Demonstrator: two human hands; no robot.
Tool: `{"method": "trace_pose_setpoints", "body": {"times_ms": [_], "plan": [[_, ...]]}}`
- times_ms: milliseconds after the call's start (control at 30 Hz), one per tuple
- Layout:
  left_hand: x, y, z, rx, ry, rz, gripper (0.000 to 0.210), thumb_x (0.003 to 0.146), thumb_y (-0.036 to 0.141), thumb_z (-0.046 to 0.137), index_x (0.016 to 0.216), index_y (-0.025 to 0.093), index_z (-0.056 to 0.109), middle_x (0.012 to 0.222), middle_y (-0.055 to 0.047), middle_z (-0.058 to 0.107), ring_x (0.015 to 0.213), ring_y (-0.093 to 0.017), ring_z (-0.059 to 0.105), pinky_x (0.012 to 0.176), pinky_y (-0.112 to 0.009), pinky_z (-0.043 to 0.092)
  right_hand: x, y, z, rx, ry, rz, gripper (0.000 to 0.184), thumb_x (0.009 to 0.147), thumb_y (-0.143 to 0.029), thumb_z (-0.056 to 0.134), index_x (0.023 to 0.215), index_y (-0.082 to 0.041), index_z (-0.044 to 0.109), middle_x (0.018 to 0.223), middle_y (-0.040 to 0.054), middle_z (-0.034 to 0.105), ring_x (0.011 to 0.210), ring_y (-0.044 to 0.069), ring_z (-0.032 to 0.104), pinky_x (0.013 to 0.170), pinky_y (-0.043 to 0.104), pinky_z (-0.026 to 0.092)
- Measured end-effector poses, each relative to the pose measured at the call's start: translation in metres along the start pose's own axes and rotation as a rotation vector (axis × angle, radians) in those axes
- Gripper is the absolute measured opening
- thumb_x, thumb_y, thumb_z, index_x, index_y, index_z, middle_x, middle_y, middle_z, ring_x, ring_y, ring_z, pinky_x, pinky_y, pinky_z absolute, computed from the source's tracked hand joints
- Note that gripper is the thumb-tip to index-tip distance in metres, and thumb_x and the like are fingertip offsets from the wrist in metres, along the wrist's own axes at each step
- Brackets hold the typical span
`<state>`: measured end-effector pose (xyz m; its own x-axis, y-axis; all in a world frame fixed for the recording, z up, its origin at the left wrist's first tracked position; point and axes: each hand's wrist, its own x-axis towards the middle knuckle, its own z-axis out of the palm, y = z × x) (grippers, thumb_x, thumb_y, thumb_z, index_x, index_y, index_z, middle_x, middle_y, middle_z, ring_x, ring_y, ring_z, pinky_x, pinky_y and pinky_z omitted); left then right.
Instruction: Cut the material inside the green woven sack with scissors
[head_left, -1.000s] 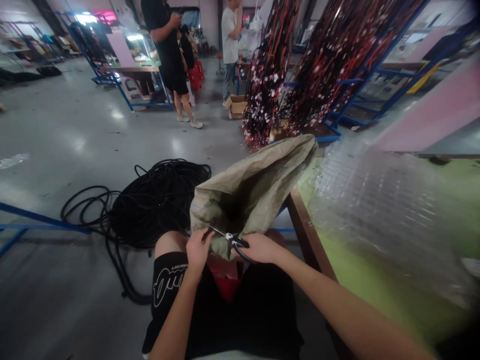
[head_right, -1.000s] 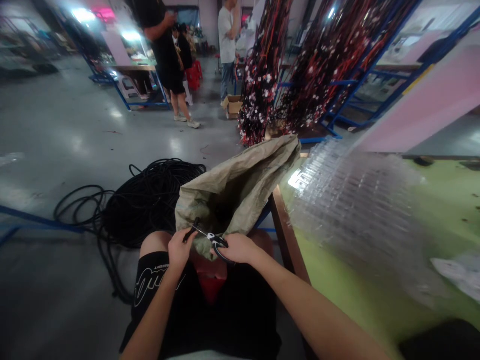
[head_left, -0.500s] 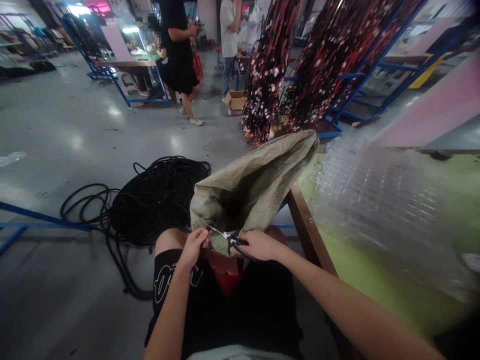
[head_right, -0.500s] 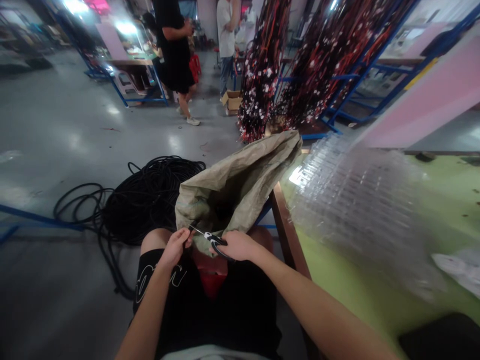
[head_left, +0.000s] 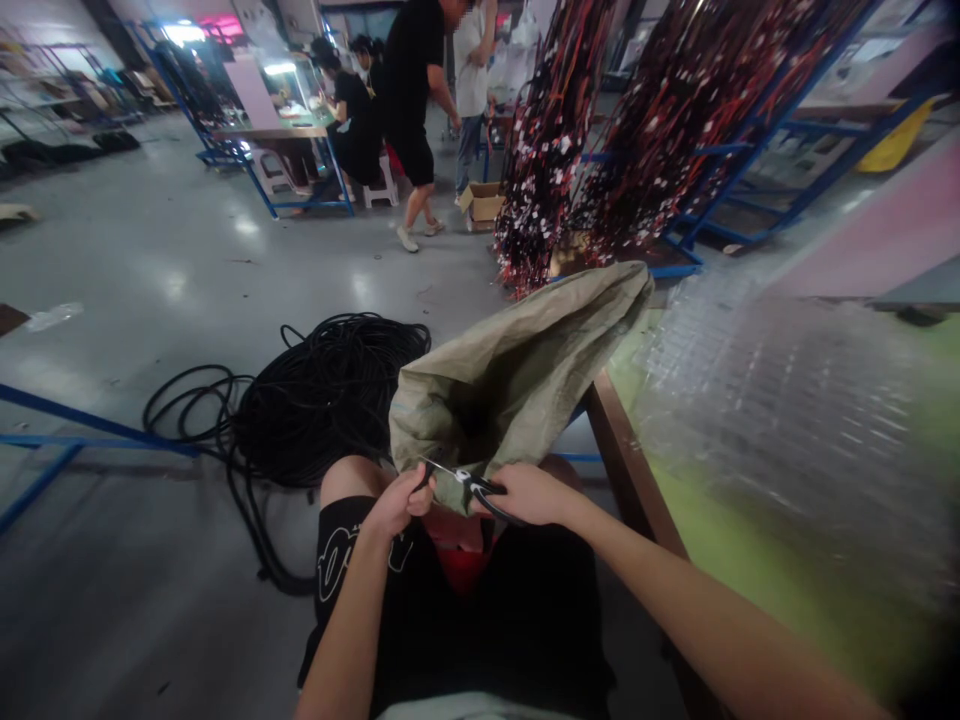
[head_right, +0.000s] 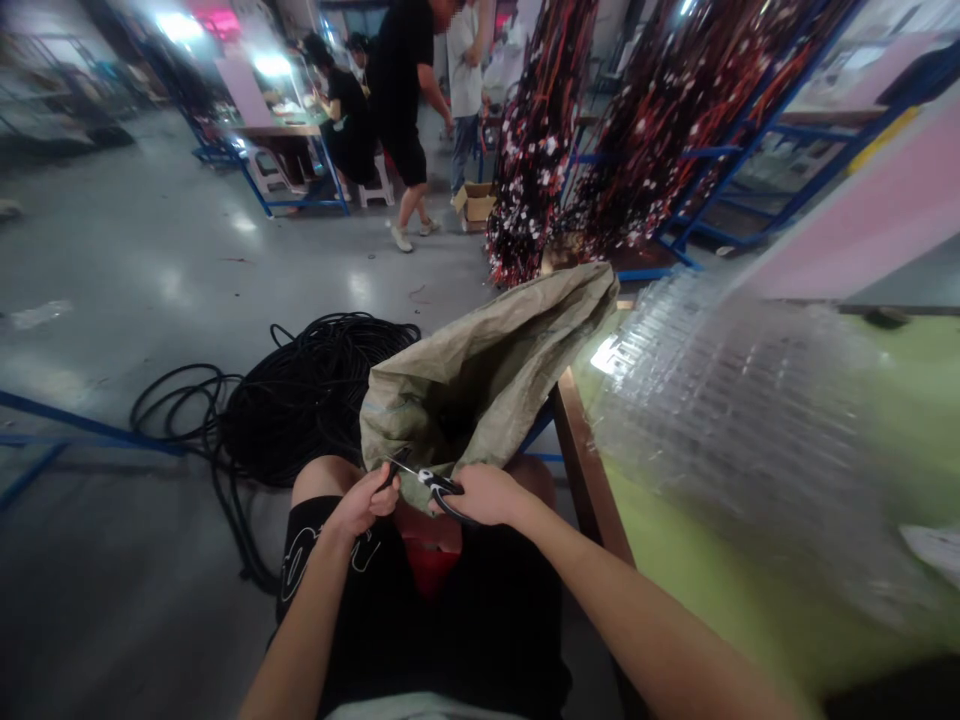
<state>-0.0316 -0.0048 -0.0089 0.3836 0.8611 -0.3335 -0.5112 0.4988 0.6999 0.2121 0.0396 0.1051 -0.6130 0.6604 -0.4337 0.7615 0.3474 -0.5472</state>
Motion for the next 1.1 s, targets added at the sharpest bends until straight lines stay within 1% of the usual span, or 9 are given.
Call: {"method": "trace_pose_setpoints", "body": {"times_ms": [167, 333, 433, 533, 633, 767, 967, 1033, 1100], "plan": [[0.005, -0.005, -0.007, -0.139, -0.070, -0.001, 0.040, 0.085, 0.050, 0.061, 0.077, 0.011, 0.058, 0.041, 0.012, 0.019, 0.036, -0.002, 0.011, 0.035, -0.014, 0.014, 0.001, -0.001, 0.001, 0.034, 0.000, -0.024, 0.048, 0.086, -0.059, 0.052, 0.069, -0.017, 0.067, 0.064, 0.0030, 0.065, 0.059, 0.015, 0.058, 0.051, 0.023, 0.031], [0.005, -0.006, -0.005, -0.144, -0.085, -0.001, 0.039, 0.087, 0.050, 0.059, 0.078, 0.011, 0.058, 0.042, 0.012, 0.019, 0.036, -0.003, 0.011, 0.035, -0.014, 0.014, 0.002, -0.002, 0.002, 0.135, -0.032, -0.027, 0.043, 0.083, -0.059, 0.056, 0.078, -0.017, 0.067, 0.074, 0.0027, 0.068, 0.065, 0.017, 0.060, 0.053, 0.022, 0.035], [0.007, -0.007, 0.002, -0.111, -0.046, 0.016, 0.042, 0.085, 0.053, 0.060, 0.080, 0.011, 0.059, 0.042, 0.011, 0.021, 0.036, -0.003, 0.014, 0.036, -0.016, 0.015, 0.003, -0.002, 0.004, 0.149, -0.039, -0.028, 0.045, 0.085, -0.059, 0.053, 0.081, -0.017, 0.067, 0.076, 0.0035, 0.068, 0.067, 0.017, 0.061, 0.055, 0.023, 0.037], [0.010, -0.008, 0.010, -0.040, 0.055, 0.081, 0.045, 0.084, 0.056, 0.059, 0.084, 0.011, 0.060, 0.044, 0.010, 0.028, 0.037, -0.003, 0.020, 0.039, -0.017, 0.018, 0.004, -0.003, 0.007, 0.043, 0.026, 0.042, 0.050, 0.085, -0.063, 0.050, 0.078, -0.017, 0.069, 0.075, 0.0065, 0.068, 0.068, 0.020, 0.062, 0.057, 0.024, 0.038], [0.014, -0.010, 0.015, 0.112, 0.171, 0.158, 0.049, 0.086, 0.058, 0.053, 0.091, 0.010, 0.062, 0.049, 0.006, 0.040, 0.043, -0.006, 0.033, 0.045, -0.019, 0.028, 0.006, -0.003, 0.010, -0.081, 0.102, 0.131, 0.054, 0.084, -0.067, 0.050, 0.077, -0.017, 0.070, 0.078, 0.0101, 0.069, 0.071, 0.024, 0.064, 0.057, 0.026, 0.038], [0.018, -0.012, 0.017, 0.393, 0.306, 0.296, 0.046, 0.086, 0.055, 0.053, 0.094, 0.011, 0.062, 0.066, 0.000, 0.055, 0.057, -0.010, 0.047, 0.056, -0.022, 0.037, 0.008, -0.001, 0.014, -0.120, 0.126, 0.172, 0.056, 0.085, -0.068, 0.048, 0.080, -0.017, 0.070, 0.081, 0.0119, 0.070, 0.074, 0.026, 0.065, 0.061, 0.028, 0.040], [0.010, -0.007, 0.021, 1.109, 0.623, 0.577, 0.034, 0.092, 0.044, 0.047, 0.095, 0.016, 0.066, 0.080, -0.006, 0.065, 0.073, -0.017, 0.058, 0.069, -0.026, 0.041, 0.007, -0.001, 0.012, -0.005, 0.126, 0.130, 0.052, 0.084, -0.067, 0.050, 0.082, -0.018, 0.068, 0.081, 0.0083, 0.070, 0.071, 0.022, 0.064, 0.057, 0.026, 0.038], [0.008, -0.006, 0.024, 1.200, 0.634, 0.592, 0.032, 0.093, 0.040, 0.044, 0.092, 0.017, 0.066, 0.081, -0.007, 0.066, 0.074, -0.018, 0.059, 0.070, -0.027, 0.040, 0.006, -0.001, 0.010, 0.055, 0.098, 0.090, 0.049, 0.085, -0.065, 0.051, 0.081, -0.019, 0.067, 0.078, 0.0058, 0.069, 0.069, 0.020, 0.063, 0.056, 0.025, 0.037], [0.008, -0.006, 0.026, 1.152, 0.612, 0.565, 0.036, 0.094, 0.042, 0.042, 0.082, 0.017, 0.064, 0.074, -0.006, 0.063, 0.068, -0.016, 0.056, 0.065, -0.026, 0.038, 0.005, 0.000, 0.010, 0.086, 0.080, 0.060, 0.048, 0.086, -0.063, 0.050, 0.080, -0.019, 0.067, 0.077, 0.0047, 0.069, 0.068, 0.019, 0.062, 0.056, 0.024, 0.037]]}}
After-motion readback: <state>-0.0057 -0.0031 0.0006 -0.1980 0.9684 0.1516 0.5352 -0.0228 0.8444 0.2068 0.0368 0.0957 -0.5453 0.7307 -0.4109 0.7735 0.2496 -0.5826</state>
